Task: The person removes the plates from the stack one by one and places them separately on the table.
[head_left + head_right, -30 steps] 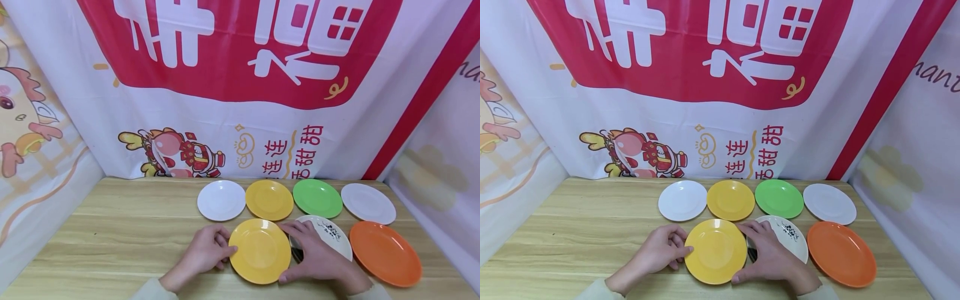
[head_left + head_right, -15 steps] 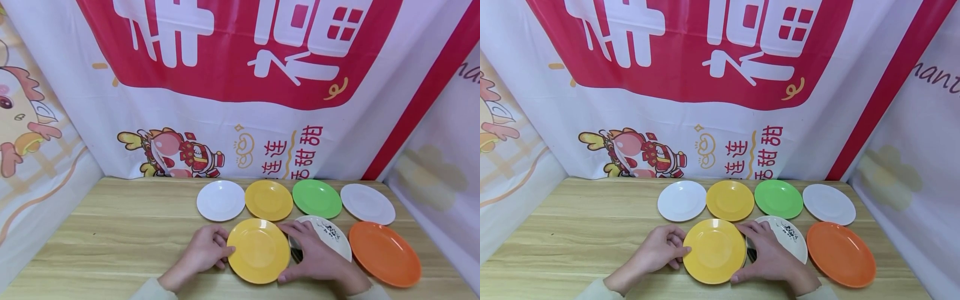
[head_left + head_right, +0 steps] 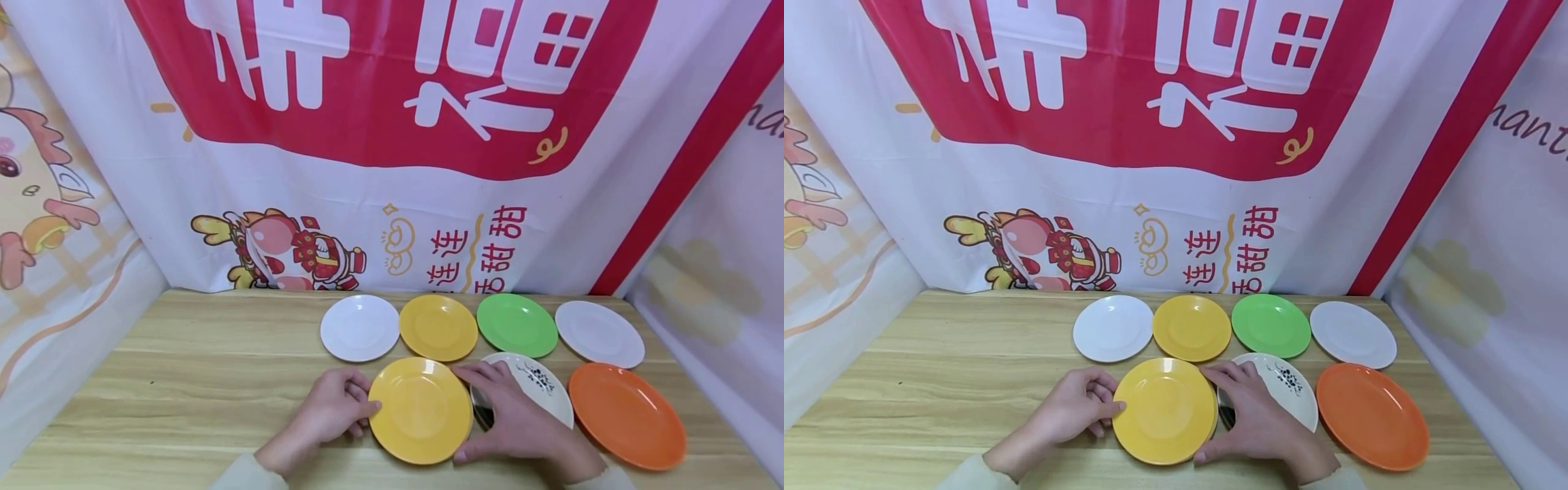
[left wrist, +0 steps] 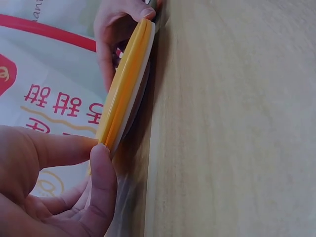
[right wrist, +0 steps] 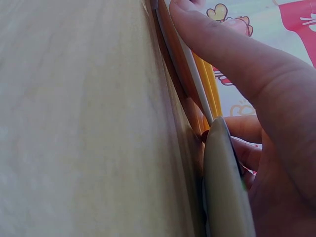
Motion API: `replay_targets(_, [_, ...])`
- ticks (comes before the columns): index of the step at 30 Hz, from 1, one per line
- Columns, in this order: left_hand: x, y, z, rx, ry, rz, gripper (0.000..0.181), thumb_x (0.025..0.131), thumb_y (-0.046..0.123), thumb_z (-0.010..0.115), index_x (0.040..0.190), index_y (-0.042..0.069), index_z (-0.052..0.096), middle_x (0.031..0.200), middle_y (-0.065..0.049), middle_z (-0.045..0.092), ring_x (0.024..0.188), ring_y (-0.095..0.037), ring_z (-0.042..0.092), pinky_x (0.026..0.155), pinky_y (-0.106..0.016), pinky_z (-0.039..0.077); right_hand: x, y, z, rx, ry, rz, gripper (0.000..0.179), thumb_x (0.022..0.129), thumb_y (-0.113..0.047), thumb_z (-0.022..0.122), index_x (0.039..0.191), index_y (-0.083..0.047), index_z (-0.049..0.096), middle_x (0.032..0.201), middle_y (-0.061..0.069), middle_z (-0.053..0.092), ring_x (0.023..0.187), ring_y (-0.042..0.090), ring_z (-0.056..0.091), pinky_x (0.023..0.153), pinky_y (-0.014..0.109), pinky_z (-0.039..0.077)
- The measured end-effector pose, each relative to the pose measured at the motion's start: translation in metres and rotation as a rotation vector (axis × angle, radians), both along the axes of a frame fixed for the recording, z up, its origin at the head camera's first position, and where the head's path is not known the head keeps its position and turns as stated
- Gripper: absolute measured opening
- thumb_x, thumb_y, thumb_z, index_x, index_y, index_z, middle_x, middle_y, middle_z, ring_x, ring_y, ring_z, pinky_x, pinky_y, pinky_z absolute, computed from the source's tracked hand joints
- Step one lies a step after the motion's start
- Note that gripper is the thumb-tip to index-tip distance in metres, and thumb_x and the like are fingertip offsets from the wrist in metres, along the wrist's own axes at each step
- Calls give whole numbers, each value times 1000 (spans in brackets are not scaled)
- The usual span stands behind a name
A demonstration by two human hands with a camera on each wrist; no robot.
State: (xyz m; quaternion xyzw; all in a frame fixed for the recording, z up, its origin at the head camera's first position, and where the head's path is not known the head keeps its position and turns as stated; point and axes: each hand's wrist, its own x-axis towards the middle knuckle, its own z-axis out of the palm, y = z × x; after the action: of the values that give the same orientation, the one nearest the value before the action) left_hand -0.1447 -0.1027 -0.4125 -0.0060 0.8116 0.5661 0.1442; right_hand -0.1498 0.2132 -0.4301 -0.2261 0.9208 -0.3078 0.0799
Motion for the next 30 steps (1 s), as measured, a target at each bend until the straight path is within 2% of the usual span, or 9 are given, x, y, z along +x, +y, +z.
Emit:
replay_targets(4, [-1,-3,-3,75,-29,0,26,88,0,81,106,-6,64,80,-8,68,60,-15,64,55,-28,60,0,0,1,-5,-1,4,117,60,-80,91,159,-35,50,154,-11,53,134,20,39,114,64,44])
replay_targets(8, [-2,-5,-6,108,-19,-2,25,89,1,80,107,-7,64,82,-8,70,62,-14,65,59,-27,59,-1,0,0,-9,6,8,115,60,-80,91,159,-37,50,153,-13,53,134,19,39,114,63,44])
replay_targets(12, [-4,-6,-3,106,-3,44,26,89,2,80,108,-7,66,84,-8,70,64,-15,67,60,-28,60,-2,0,0,-5,15,3,115,60,-81,90,159,-39,49,153,-14,53,134,17,39,115,62,45])
replay_targets(16, [-5,-7,3,149,-11,95,28,90,2,81,112,-7,66,88,-10,72,70,-17,70,66,-33,66,-1,0,0,-2,-2,-8,115,60,-80,91,159,-38,49,155,-13,52,136,18,39,116,64,44])
replay_targets(22, [-5,-12,9,227,-50,103,31,92,3,79,117,-8,64,93,-12,77,78,-20,77,73,-38,69,1,0,0,5,-30,-21,116,60,-80,91,160,-36,49,155,-13,52,138,19,38,117,65,43])
replay_targets(30, [-2,-22,4,277,-60,87,38,93,8,80,122,-10,63,98,-11,78,82,-21,77,77,-38,69,0,0,-1,-17,-43,-22,114,60,-79,91,159,-41,49,154,-16,51,138,19,38,118,66,42])
